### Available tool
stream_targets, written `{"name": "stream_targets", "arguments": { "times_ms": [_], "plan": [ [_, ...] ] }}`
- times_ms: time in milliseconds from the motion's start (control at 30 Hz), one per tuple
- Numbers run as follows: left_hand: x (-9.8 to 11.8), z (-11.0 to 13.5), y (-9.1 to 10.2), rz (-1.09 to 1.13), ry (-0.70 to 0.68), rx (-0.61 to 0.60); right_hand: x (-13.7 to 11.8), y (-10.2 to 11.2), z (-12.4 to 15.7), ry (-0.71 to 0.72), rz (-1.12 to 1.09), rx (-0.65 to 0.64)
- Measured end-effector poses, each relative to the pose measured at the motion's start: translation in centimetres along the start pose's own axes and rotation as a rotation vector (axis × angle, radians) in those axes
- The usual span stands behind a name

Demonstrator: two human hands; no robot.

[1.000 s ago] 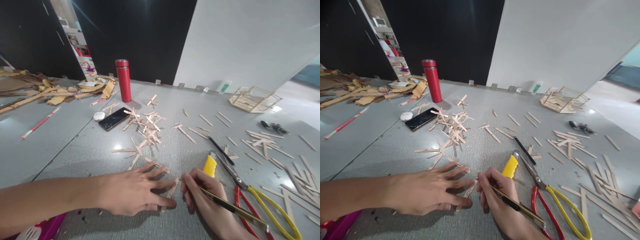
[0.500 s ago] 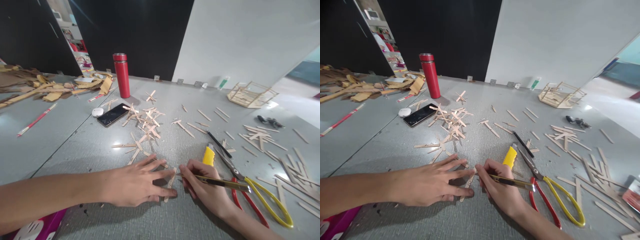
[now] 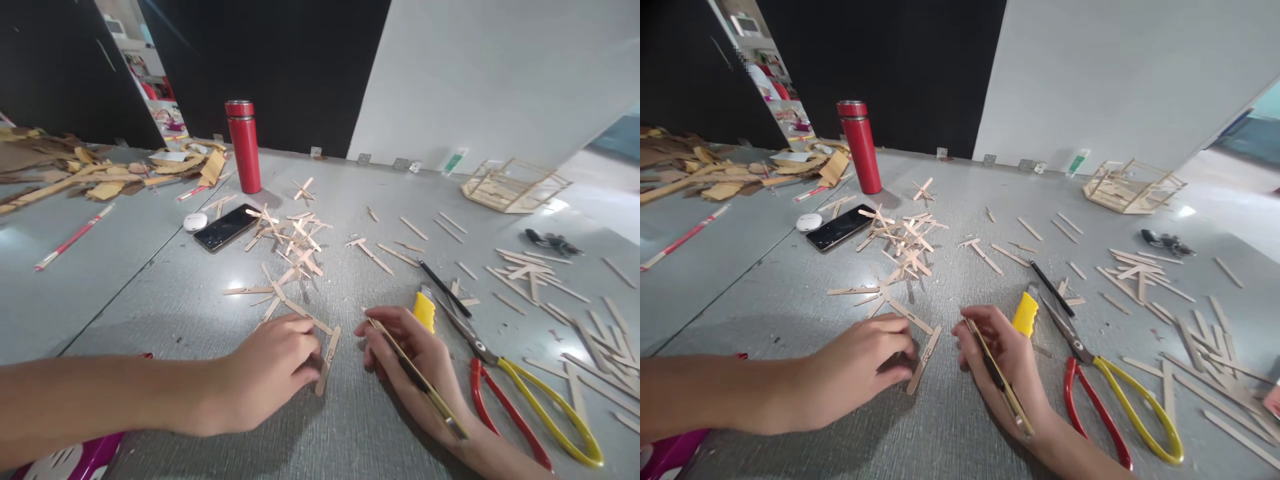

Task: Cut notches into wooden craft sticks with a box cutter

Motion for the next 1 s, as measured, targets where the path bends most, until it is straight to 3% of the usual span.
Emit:
{"name": "stream_targets", "arguments": {
  "times_ms": [133,233,367,500,567,633,733,800,900,1000],
  "plan": [
    [0.7,0.3,0.1,-0.009,0.084,0.029,-0.2,-0.1,-0.2,0.042,0.079,0.005],
    [1.2,0.2,-0.4,-0.031,0.051,0.034,-0.3,-0.3,-0.1,0.07,0.152,-0.013],
    [0.1,0.2,-0.8,0.021,0.008,0.029,-1.4,-0.2,0.1,0.159,0.232,0.016],
    [0.0,0.5,-0.2,0.047,-0.057,0.026,-2.6,-0.3,0.4,0.271,0.325,0.02],
    [0.6,0.6,0.7,0.036,-0.082,0.046,-2.8,0.2,0.6,0.29,0.324,0.081],
    [1.8,0.8,2.5,-0.007,-0.142,0.129,-2.8,1.0,0.9,0.306,0.283,0.161],
    [6.4,2.9,6.3,-0.216,-0.537,0.484,-2.7,1.6,1.2,0.343,0.222,0.237],
    [8.2,4.4,7.2,-0.345,-0.706,0.631,-2.4,1.6,1.3,0.343,0.193,0.257],
    [8.4,5.3,8.0,-0.385,-0.73,0.775,-1.5,1.5,1.2,0.317,0.137,0.244],
    [8.2,5.4,8.0,-0.386,-0.731,0.799,-0.3,1.3,1.2,0.259,0.064,0.196]
  ]
}}
Point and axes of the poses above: each hand's wrist, its own z-axis away from the middle knuckle, its own y-axis out of the back of the hand, x = y × z, the point moved 9 cm from there along -z, towards the middle knuckle, and after that the axes turned 4 degrees about z, right-handed, at the moved point
